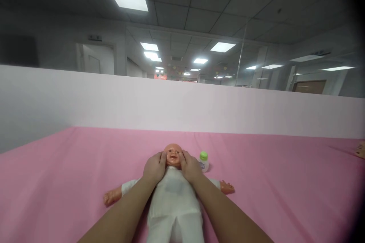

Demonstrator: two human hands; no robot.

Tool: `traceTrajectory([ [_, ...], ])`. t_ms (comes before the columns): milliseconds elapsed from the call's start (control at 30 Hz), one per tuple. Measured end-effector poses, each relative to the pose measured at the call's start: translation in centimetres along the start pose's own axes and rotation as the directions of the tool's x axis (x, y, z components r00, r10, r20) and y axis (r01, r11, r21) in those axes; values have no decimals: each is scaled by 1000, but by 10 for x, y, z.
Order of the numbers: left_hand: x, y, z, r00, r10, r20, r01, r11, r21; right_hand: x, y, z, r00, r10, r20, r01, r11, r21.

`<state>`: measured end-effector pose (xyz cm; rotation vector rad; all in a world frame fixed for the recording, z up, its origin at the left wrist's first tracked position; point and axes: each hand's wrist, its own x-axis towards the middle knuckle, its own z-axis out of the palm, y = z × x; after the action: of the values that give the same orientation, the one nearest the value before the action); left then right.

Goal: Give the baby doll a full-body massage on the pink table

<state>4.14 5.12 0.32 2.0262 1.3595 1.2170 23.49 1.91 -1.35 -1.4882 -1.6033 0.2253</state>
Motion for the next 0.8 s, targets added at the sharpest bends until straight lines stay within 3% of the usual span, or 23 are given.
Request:
traceTrajectory([
  [133, 1, 1, -9, 990, 55, 128, -51, 998, -36, 3, 5, -7, 990, -7, 144, -1, 998, 58],
  [267, 3, 1, -10, 980, 61, 188, -55, 998, -36, 8, 9, -7, 985, 32, 172, -51, 994, 102],
  [433, 4, 3, -7, 987, 18, 162, -9, 998, -59, 9, 9, -5, 984, 76, 160, -96, 988, 122],
  [800, 2, -2, -5, 989, -10, 150, 19, 998, -63, 6, 10, -6, 983, 47, 175, -81, 979, 189],
])
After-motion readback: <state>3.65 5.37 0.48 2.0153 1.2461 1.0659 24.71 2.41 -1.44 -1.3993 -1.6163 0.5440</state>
